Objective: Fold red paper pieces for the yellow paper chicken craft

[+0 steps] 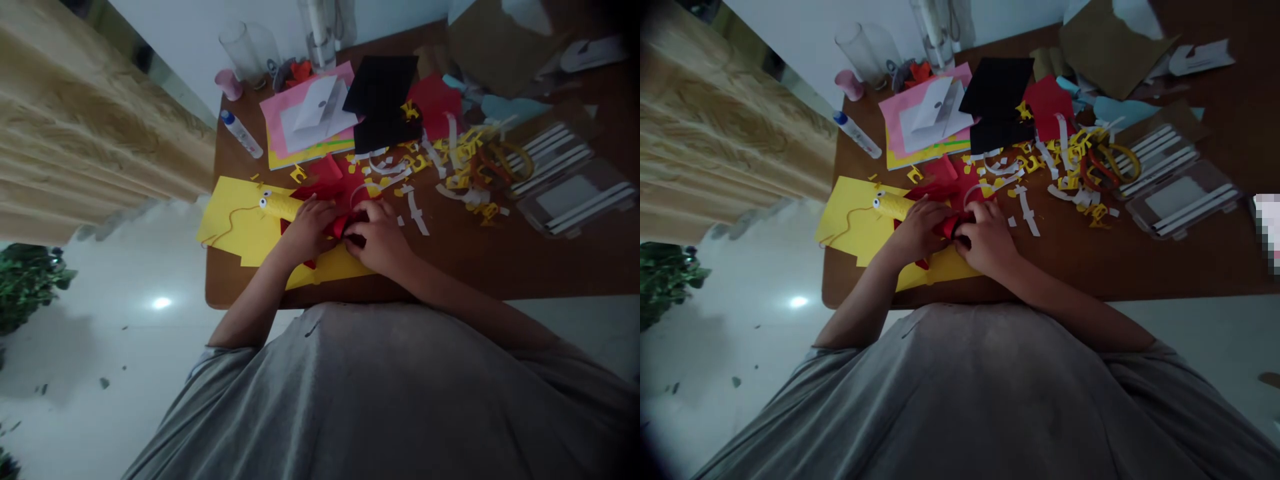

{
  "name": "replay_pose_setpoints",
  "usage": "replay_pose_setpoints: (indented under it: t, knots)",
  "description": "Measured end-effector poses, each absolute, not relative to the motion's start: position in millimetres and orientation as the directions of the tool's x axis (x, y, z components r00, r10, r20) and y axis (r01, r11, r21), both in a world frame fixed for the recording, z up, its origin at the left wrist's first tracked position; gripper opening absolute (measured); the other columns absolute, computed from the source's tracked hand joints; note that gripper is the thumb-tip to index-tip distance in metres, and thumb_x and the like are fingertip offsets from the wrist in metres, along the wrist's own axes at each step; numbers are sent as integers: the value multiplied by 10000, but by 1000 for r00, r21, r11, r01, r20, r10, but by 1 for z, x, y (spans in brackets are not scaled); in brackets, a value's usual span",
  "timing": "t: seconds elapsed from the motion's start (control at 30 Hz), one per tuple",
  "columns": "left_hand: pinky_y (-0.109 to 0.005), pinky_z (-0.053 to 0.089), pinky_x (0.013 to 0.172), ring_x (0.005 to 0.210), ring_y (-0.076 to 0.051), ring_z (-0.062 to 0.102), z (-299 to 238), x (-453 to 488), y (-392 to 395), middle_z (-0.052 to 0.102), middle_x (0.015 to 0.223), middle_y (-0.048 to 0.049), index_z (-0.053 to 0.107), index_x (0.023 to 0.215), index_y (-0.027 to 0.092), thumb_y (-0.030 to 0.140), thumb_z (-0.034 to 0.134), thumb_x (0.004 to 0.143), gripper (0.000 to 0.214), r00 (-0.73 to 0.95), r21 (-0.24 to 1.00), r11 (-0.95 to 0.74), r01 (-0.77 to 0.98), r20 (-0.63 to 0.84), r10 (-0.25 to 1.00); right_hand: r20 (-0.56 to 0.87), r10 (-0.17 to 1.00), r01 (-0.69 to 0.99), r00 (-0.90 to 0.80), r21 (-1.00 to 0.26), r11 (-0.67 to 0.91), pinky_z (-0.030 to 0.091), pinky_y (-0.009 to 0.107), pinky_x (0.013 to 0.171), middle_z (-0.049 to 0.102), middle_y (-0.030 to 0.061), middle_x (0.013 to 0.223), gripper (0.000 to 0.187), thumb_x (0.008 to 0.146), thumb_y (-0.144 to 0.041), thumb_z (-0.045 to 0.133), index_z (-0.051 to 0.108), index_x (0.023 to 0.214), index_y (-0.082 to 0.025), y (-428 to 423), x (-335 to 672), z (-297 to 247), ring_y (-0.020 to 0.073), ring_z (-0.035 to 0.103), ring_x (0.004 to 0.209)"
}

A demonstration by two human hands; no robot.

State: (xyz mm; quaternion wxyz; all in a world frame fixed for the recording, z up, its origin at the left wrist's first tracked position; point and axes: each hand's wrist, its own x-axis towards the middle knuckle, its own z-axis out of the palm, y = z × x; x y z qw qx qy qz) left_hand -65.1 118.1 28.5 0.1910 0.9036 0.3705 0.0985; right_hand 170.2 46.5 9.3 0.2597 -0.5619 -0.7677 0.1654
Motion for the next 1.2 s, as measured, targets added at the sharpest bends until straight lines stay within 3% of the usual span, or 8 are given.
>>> replay_pose_setpoints:
  t: [0.1, 0.17, 0.27, 0.4, 0.53, 0.67, 1.0, 1.2]
  knots:
    - [-655, 358, 1462, 1495, -378, 684, 29, -65, 118, 752, 1549, -157, 734, 1537, 226, 323, 828, 922, 629, 706, 424, -651, 630, 36, 708, 207, 948, 790, -243, -524, 317, 385, 631, 1338, 705, 129, 1545, 111, 971, -305, 866, 909, 1060, -252, 47, 171, 11, 424, 534, 1498]
    - [-666, 351, 1464, 1494, -383, 681, 29, -66, 118, 752, 1548, -159, 737, 1537, 226, 311, 830, 912, 637, 709, 424, -652, 628, 33, 704, 184, 945, 792, -272, -514, 328, 354, 629, 1343, 778, 128, 1351, 74, 985, -286, 840, 876, 1038, -250, 48, 172, 13, 398, 586, 1417]
    - [-684, 356, 1458, 1495, -392, 675, 29, -65, 118, 756, 1533, -157, 745, 1532, 235, 298, 829, 904, 636, 711, 423, -655, 626, 36, 703, 148, 949, 789, -279, -528, 314, 413, 581, 1266, 794, 127, 1148, 104, 967, -222, 818, 818, 1071, -228, 50, 172, 14, 381, 634, 1319]
    - [-678, 361, 1457, 1494, -383, 680, 28, -65, 118, 765, 1522, -140, 752, 1521, 253, 279, 832, 899, 628, 710, 435, -655, 618, 50, 702, 95, 964, 771, -250, -583, 257, 508, 542, 1154, 814, 154, 1176, 303, 924, -181, 853, 804, 1224, -187, 52, 171, 10, 379, 691, 1242]
    - [-682, 360, 1454, 1481, -375, 682, 29, -65, 118, 761, 1513, -136, 757, 1519, 264, 286, 824, 920, 603, 716, 433, -663, 610, 56, 695, 89, 958, 742, -272, -615, 267, 571, 499, 1123, 813, 166, 1225, 197, 935, -167, 857, 865, 1131, -186, 53, 170, 9, 369, 727, 1244]
    - [-678, 373, 1444, 1457, -382, 690, 31, -64, 118, 763, 1494, -147, 761, 1527, 250, 315, 828, 939, 595, 721, 428, -668, 609, 52, 691, 25, 972, 721, -234, -667, 191, 620, 465, 1009, 841, 134, 1189, 244, 954, -169, 850, 888, 1190, -218, 53, 170, 15, 347, 781, 1155]
    - [-638, 333, 1466, 1425, -345, 717, 32, -64, 115, 797, 1441, -118, 793, 1462, 268, 249, 800, 959, 504, 734, 441, -678, 588, 61, 676, -122, 941, 559, -315, -825, 80, 622, 361, 953, 899, 65, 1124, 231, 918, -80, 850, 929, 1066, -240, 65, 168, 19, 254, 841, 1046]
    - [-641, 314, 1477, 1410, -335, 735, 31, -65, 113, 810, 1451, -106, 804, 1456, 287, 257, 776, 957, 501, 720, 439, -664, 605, 53, 692, -209, 913, 513, -349, -859, -1, 645, 349, 910, 911, 51, 1110, 234, 941, -167, 856, 935, 1145, -249, 66, 180, 22, 246, 852, 996]
